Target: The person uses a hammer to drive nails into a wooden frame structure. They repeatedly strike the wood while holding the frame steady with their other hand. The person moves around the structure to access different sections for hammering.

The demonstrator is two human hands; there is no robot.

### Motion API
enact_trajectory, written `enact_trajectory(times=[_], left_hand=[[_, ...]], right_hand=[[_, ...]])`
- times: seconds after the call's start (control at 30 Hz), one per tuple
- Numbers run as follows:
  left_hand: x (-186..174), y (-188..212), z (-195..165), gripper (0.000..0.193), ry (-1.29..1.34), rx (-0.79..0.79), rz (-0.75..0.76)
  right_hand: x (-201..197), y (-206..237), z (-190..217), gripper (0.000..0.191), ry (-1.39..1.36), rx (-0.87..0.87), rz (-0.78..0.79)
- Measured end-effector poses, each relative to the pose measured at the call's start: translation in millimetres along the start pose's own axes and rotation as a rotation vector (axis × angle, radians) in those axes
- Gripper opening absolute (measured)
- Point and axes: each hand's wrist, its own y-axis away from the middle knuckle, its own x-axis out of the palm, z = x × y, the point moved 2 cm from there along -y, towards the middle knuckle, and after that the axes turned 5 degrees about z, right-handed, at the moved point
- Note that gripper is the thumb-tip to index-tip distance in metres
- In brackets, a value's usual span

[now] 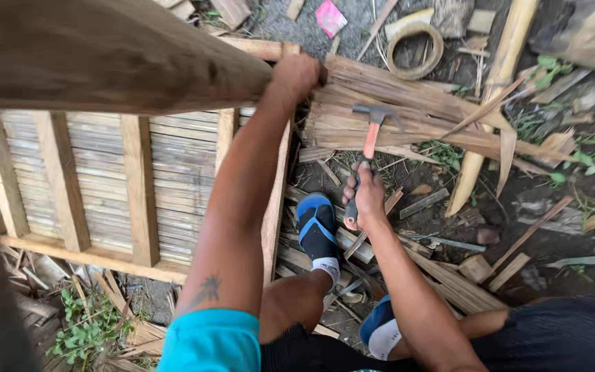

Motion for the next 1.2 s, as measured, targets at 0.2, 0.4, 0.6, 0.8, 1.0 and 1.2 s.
enact_trajectory(times=[0.2,0.4,0.6,0.8,1.0,1.2], left_hand=[[7.4,-16.7,22.6,0.025,-0.036,0.006,0.047],[20.8,-26.7,32.6,0.028,-0.094,0.008,0.155],[29.8,-40.0,37.1,0.028,-0.249,0.037,0.214],[29.8,-34.9,35.8,0.026,-0.143,0.005,0.18],[23.9,-37.9,34.3,0.026,-0.166,0.058,0.112],[33.4,-43.3,39.1,0.025,-0.132,0.107,0.101]], right_hand=[[-56.3,-23.6,-9.2,0.022,-0.065,-0.259,-0.052],[-38.7,-50.5,-46.1,0.018,-0.232,-0.446,-0.12],[-24.5,-66.3,-44.5,0.015,0.122,-0.112,-0.002],[-29.9,-48.5,-12.5,0.015,-0.378,-0.54,-0.271],[3.4,-41.0,-23.2,0.014,0.255,-0.018,0.099],[-28.7,-35.3,-4.4,0.016,-0.218,-0.442,-0.292]])
